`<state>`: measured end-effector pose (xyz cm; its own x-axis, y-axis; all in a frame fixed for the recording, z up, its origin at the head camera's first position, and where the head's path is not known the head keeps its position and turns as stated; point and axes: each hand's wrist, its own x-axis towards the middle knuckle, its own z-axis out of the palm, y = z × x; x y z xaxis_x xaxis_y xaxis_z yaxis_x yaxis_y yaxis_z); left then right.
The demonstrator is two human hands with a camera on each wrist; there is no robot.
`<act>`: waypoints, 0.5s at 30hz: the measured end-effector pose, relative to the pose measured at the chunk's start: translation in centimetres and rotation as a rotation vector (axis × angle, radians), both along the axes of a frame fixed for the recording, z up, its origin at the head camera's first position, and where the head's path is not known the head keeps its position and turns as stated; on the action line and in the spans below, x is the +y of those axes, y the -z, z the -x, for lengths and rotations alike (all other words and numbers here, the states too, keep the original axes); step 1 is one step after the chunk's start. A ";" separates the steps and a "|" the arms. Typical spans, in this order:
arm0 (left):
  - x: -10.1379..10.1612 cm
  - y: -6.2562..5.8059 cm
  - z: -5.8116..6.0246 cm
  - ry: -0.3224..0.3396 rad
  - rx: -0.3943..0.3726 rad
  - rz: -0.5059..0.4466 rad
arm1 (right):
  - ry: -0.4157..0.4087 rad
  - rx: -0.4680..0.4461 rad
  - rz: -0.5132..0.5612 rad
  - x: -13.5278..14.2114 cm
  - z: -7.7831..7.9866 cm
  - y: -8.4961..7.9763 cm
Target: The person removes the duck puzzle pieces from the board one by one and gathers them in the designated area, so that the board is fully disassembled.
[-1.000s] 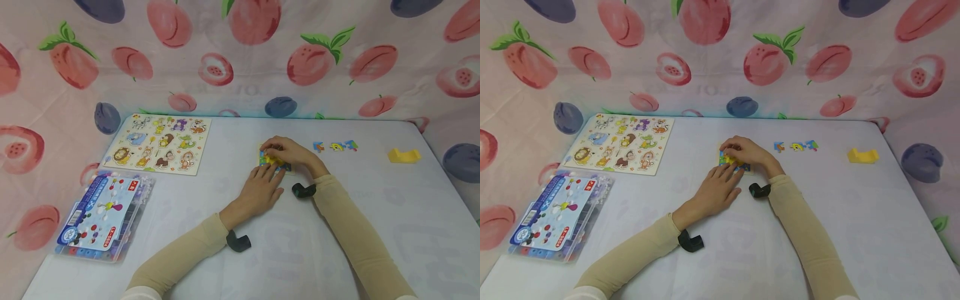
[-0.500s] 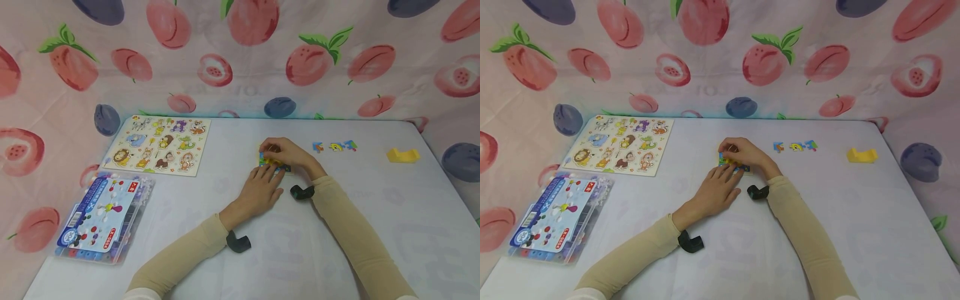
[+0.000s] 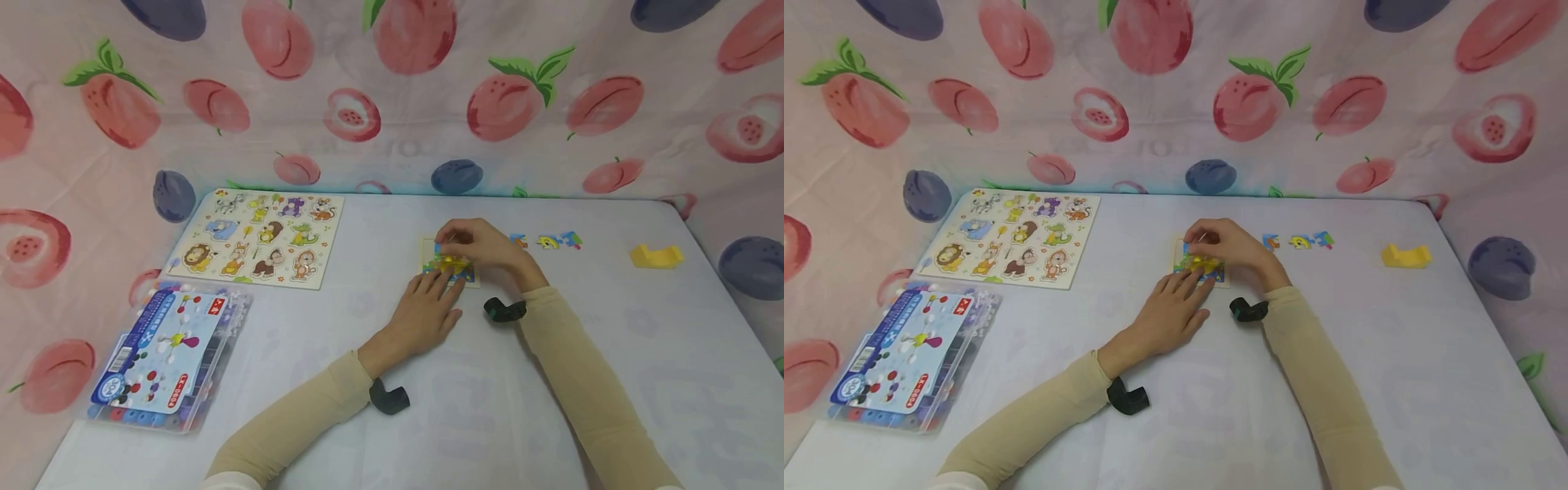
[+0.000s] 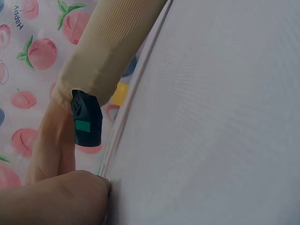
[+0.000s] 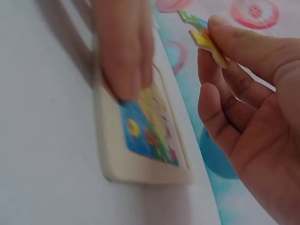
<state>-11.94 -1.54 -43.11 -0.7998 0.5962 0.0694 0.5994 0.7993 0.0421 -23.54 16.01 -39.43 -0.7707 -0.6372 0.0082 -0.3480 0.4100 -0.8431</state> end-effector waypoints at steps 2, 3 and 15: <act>0.0 0.1 0.0 -0.001 -0.008 0.000 | 0.003 -0.002 0.016 0.6 0.1 -0.1; 0.1 0.1 0.0 -0.002 -0.013 0.000 | 0.008 -0.002 0.022 0.9 0.1 -0.1; 0.0 0.2 0.0 -0.014 -0.020 0.015 | 0.042 0.005 0.059 4.4 0.4 0.6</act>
